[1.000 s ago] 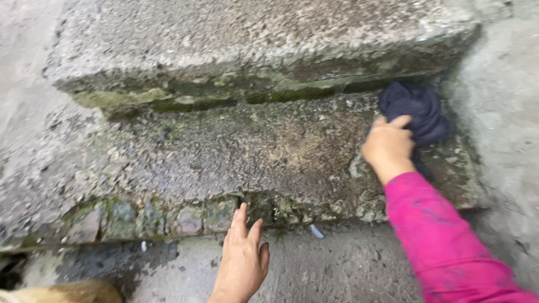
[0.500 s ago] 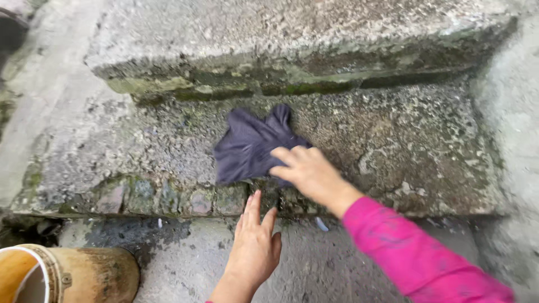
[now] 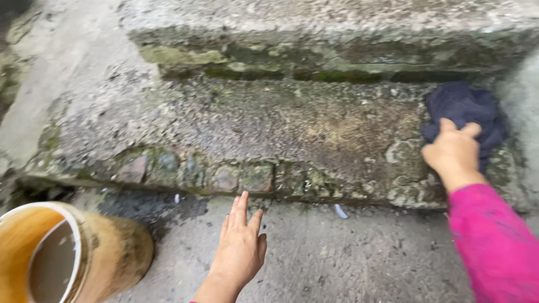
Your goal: The person wipes outdoor concrete steps with a cloth, rinsing and wringing the cloth in a bucket of water before continuing to wipe the concrete surface.
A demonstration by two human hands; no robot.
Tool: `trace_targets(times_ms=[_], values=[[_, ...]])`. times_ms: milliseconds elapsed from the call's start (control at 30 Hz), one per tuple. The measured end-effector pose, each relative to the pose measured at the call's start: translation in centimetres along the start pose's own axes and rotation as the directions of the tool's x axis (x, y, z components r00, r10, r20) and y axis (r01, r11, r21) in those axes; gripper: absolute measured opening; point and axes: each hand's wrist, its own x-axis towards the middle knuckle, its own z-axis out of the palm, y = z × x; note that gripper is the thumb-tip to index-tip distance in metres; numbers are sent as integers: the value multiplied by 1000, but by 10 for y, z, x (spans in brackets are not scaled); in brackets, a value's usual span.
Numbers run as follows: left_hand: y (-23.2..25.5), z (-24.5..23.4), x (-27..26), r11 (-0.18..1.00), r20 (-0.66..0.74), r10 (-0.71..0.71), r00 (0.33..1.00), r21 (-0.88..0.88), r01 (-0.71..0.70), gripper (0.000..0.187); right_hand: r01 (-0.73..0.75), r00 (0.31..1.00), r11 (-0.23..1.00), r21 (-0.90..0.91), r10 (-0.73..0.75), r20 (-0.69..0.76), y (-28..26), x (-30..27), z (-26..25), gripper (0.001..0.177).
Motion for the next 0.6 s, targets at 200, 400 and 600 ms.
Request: trace_targets(times_ms=[200, 400, 600], values=[[-11, -7, -30, 999, -95, -41, 995, -31, 38, 61, 370, 929, 861, 348, -347, -128, -223, -75, 22, 57], [4, -11, -37, 999, -104, -33, 994, -17, 32, 57, 779, 574, 503, 375, -812, -103, -302, -148, 8, 61], [10, -25, -27, 1000, -92, -4, 996, -19, 2, 61, 929, 369, 359, 86, -902, -225, -204, -96, -16, 33]])
